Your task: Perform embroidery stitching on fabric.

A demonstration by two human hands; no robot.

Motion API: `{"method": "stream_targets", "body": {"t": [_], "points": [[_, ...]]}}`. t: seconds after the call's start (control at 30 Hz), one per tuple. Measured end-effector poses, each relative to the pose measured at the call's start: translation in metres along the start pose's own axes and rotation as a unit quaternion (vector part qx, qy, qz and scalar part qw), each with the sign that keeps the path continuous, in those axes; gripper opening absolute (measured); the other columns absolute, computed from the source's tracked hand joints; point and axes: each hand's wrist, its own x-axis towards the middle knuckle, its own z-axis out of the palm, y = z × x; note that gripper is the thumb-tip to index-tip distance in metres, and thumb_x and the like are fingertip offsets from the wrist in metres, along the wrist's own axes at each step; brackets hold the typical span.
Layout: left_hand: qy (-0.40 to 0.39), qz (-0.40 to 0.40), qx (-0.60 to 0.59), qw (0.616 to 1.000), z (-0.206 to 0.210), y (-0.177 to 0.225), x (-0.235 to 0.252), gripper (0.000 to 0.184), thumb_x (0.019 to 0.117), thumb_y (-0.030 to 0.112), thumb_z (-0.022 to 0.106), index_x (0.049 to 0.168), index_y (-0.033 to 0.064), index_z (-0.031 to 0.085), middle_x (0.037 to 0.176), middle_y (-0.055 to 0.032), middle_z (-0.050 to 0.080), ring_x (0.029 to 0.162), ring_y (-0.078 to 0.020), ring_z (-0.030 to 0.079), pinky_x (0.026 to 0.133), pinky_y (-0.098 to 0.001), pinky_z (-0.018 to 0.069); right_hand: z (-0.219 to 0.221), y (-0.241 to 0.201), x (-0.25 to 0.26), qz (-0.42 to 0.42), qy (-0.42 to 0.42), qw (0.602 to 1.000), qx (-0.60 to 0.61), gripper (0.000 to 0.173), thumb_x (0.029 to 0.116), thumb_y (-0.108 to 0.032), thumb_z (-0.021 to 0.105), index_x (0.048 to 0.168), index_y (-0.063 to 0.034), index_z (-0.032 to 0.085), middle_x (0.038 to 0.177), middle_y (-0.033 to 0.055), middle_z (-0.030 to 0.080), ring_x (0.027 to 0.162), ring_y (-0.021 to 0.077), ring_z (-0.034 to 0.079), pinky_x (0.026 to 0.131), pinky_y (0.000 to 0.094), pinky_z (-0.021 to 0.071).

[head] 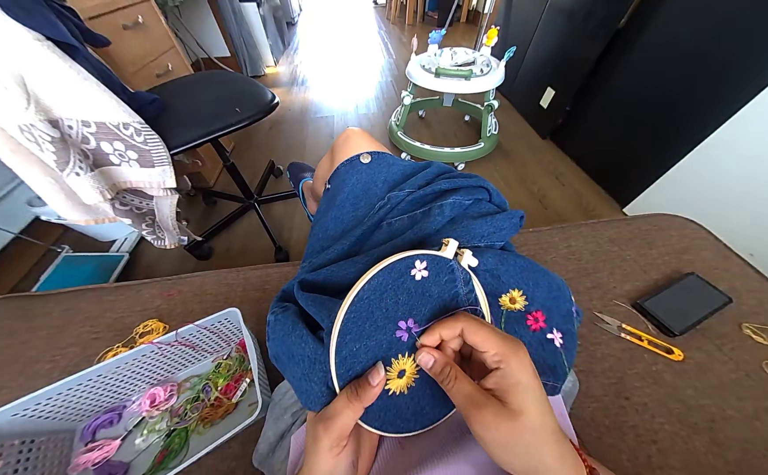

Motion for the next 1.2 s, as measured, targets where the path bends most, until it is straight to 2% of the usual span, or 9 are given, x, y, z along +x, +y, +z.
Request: {"method": "stream_targets", "body": {"t": [0.3,0.6,1.2], "points": [[-0.009,-0.007,-0.005,1.0,-0.001,0.001,0.0,0.024,0.0873,-0.002,0.073,0.111,-0.001,0.072,0.108,-0.0187,0.075,0.104,-0.0257,0.074,0.095,-0.0448,0.0594,0.003,0.004,0.001,-0.041,0.02,0.998,-0.049,0.012,0.0994,-0.019,0.065,0.097,-0.0079,0.07,0.081,-0.0041,0.062,0.066,-0.0033,0.054,0.058,0.0102,0.0468],[-0.012,-0.01,-0.004,1.0,-0.001,0.002,-0.001,0.025,0.0867,-0.003,0.073,0.112,-0.0005,0.073,0.109,-0.0179,0.075,0.104,-0.0255,0.074,0.096,-0.0444,0.0593,0.01,0.006,-0.002,-0.054,0.052,0.996,-0.045,0.013,0.0993,-0.02,0.066,0.096,-0.0072,0.069,0.082,-0.0028,0.062,0.069,-0.0022,0.056,0.062,0.0114,0.0495],[-0.037,-0.006,-0.009,0.999,-0.001,0.0,-0.003,0.026,0.0879,-0.004,0.071,0.113,0.0004,0.073,0.11,-0.0171,0.075,0.106,-0.0247,0.073,0.097,-0.0438,0.0586,0.012,0.006,-0.005,-0.055,0.067,0.996,-0.021,0.015,0.0988,-0.021,0.068,0.095,-0.0066,0.068,0.081,-0.0029,0.062,0.067,-0.0031,0.056,0.059,0.0107,0.049]]}}
